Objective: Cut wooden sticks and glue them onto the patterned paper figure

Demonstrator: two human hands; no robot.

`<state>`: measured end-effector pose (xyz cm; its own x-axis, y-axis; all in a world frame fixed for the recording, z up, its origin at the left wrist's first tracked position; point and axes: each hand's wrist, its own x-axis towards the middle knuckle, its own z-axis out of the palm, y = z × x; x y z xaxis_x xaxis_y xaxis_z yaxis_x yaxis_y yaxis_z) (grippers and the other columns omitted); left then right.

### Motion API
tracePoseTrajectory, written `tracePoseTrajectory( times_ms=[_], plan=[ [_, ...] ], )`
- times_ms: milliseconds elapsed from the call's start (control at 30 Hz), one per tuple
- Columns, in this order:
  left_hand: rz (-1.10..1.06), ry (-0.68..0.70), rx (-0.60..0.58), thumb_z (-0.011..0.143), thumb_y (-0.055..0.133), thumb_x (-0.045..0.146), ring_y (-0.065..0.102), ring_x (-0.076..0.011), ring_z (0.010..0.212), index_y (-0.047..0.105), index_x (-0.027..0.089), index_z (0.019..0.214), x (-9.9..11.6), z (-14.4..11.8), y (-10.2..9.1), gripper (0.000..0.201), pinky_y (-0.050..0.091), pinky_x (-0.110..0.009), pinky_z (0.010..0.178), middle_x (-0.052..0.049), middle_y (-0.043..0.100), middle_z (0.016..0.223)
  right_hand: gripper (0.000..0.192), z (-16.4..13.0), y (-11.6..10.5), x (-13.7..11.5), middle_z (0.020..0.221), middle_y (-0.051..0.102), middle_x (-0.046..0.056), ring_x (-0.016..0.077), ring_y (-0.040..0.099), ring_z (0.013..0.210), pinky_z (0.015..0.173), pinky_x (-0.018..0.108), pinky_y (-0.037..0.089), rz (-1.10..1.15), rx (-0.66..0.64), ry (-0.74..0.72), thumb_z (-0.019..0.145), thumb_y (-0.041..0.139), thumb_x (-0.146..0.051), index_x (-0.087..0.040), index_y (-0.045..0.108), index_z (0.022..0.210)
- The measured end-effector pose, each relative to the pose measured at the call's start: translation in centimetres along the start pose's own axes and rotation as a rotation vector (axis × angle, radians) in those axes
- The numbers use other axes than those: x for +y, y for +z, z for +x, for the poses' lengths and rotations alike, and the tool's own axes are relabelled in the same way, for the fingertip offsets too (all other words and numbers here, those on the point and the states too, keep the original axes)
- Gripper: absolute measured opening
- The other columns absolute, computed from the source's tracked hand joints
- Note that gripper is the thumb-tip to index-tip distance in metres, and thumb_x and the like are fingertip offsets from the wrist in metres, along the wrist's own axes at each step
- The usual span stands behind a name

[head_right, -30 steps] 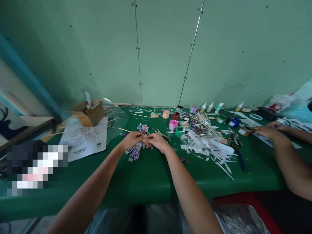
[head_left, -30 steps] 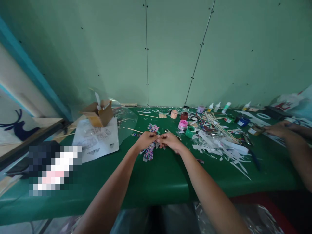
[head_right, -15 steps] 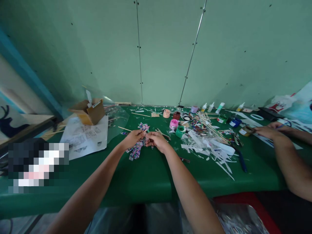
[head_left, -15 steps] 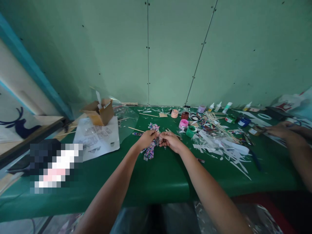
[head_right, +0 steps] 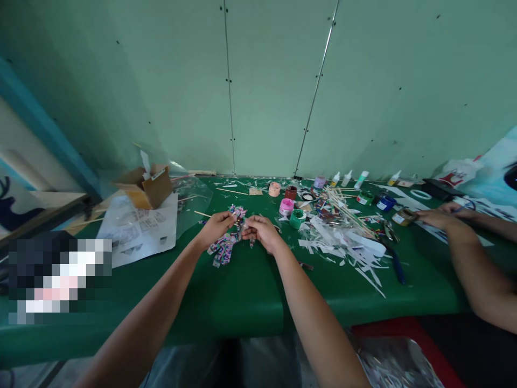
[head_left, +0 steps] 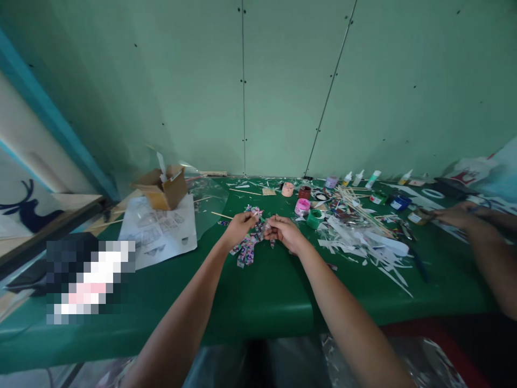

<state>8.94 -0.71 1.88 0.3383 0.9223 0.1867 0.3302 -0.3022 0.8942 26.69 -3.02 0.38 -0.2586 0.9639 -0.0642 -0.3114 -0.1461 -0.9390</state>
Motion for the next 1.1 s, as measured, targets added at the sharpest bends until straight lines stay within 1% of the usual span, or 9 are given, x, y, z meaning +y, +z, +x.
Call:
tracePoseTrajectory(
  times_ms=[167, 300, 433, 600, 733, 867, 967, 1033, 1100],
  plan=[
    [0.037, 0.052, -0.087, 0.077, 0.052, 0.054, 0.035, -0.0091, 0.057, 0.051, 0.015, 0.063, -0.1, -0.2, 0.2, 0.041, 0.026, -0.023, 0.053, 0.004, 0.039, 0.058, 0.027, -0.1, 0.1, 0.0, 0.068, 0.067, 0.002, 0.0133, 0.064, 0.063, 0.061, 0.025, 0.054, -0.078, -0.008, 0.031, 0.065, 0.077, -0.037, -0.016, 0.064, 0.077],
    [0.046, 0.081, -0.115, 0.074, 0.058, 0.051, 0.044, -0.0115, 0.063, 0.059, 0.014, 0.069, 0.2, -0.5, 0.2, 0.038, 0.031, -0.023, 0.057, 0.002, 0.049, 0.062, 0.030, 0.0, -0.1, 0.1, 0.070, 0.067, 0.003, 0.0128, 0.064, 0.063, 0.061, 0.024, 0.053, -0.139, -0.015, 0.028, 0.065, 0.076, -0.042, -0.016, 0.066, 0.078],
    [0.039, 0.079, -0.141, 0.076, 0.056, 0.045, 0.048, -0.0132, 0.067, 0.064, 0.014, 0.073, -0.1, -0.4, -0.1, 0.032, 0.035, -0.023, 0.061, 0.000, 0.057, 0.067, 0.030, 0.2, -0.4, 0.4, 0.077, 0.068, 0.004, 0.0124, 0.064, 0.065, 0.063, 0.024, 0.054, -0.171, -0.023, 0.029, 0.068, 0.075, -0.043, -0.016, 0.065, 0.078],
    [0.141, 0.022, -0.112, 0.078, 0.051, 0.045, 0.045, -0.0124, 0.061, 0.065, 0.013, 0.073, -0.9, 0.0, -0.2, 0.035, 0.031, -0.023, 0.056, 0.001, 0.054, 0.061, 0.025, 0.5, -0.3, 0.9, 0.070, 0.064, 0.000, 0.0123, 0.063, 0.061, 0.055, 0.023, 0.053, -0.205, 0.033, 0.016, 0.067, 0.075, -0.030, -0.018, 0.060, 0.083],
    [0.181, 0.015, -0.130, 0.079, 0.050, 0.050, 0.042, -0.0113, 0.057, 0.064, 0.014, 0.069, -0.9, -0.1, 0.0, 0.039, 0.027, -0.024, 0.053, 0.002, 0.050, 0.058, 0.020, 0.5, -0.3, 0.8, 0.064, 0.062, -0.002, 0.0113, 0.061, 0.055, 0.049, 0.021, 0.050, -0.249, 0.048, 0.022, 0.071, 0.068, -0.025, -0.019, 0.058, 0.088],
    [0.168, 0.018, -0.145, 0.077, 0.052, 0.048, 0.041, -0.0107, 0.055, 0.062, 0.014, 0.063, -0.8, -0.1, 0.0, 0.038, 0.027, -0.023, 0.053, 0.002, 0.050, 0.055, 0.019, 0.3, -0.2, 0.6, 0.072, 0.066, 0.000, 0.0117, 0.062, 0.057, 0.050, 0.022, 0.051, -0.243, 0.024, 0.020, 0.073, 0.061, -0.023, -0.020, 0.056, 0.092],
    [0.182, -0.020, -0.120, 0.076, 0.052, 0.042, 0.043, -0.0111, 0.055, 0.063, 0.014, 0.062, -0.9, 0.0, 0.0, 0.033, 0.029, -0.024, 0.053, 0.002, 0.052, 0.054, 0.016, 0.2, 0.0, 0.5, 0.077, 0.067, 0.001, 0.0115, 0.062, 0.058, 0.050, 0.022, 0.050, -0.254, 0.060, 0.022, 0.074, 0.057, -0.021, -0.019, 0.054, 0.090],
    [0.177, -0.044, -0.116, 0.075, 0.051, 0.038, 0.045, -0.0115, 0.056, 0.064, 0.014, 0.063, -0.9, 0.0, 0.0, 0.030, 0.030, -0.024, 0.054, 0.002, 0.054, 0.055, 0.012, 0.1, 0.0, 0.4, 0.075, 0.066, 0.001, 0.0115, 0.061, 0.057, 0.048, 0.021, 0.049, -0.286, 0.087, 0.014, 0.075, 0.056, -0.022, -0.019, 0.055, 0.087],
    [0.171, -0.061, -0.120, 0.075, 0.051, 0.037, 0.048, -0.0120, 0.059, 0.064, 0.014, 0.064, -0.9, 0.1, -0.1, 0.028, 0.032, -0.023, 0.057, 0.001, 0.057, 0.058, 0.010, 0.1, 0.0, 0.4, 0.073, 0.066, 0.001, 0.0114, 0.060, 0.056, 0.047, 0.021, 0.047, -0.327, 0.079, 0.010, 0.077, 0.056, -0.025, -0.018, 0.058, 0.083]
  ],
)
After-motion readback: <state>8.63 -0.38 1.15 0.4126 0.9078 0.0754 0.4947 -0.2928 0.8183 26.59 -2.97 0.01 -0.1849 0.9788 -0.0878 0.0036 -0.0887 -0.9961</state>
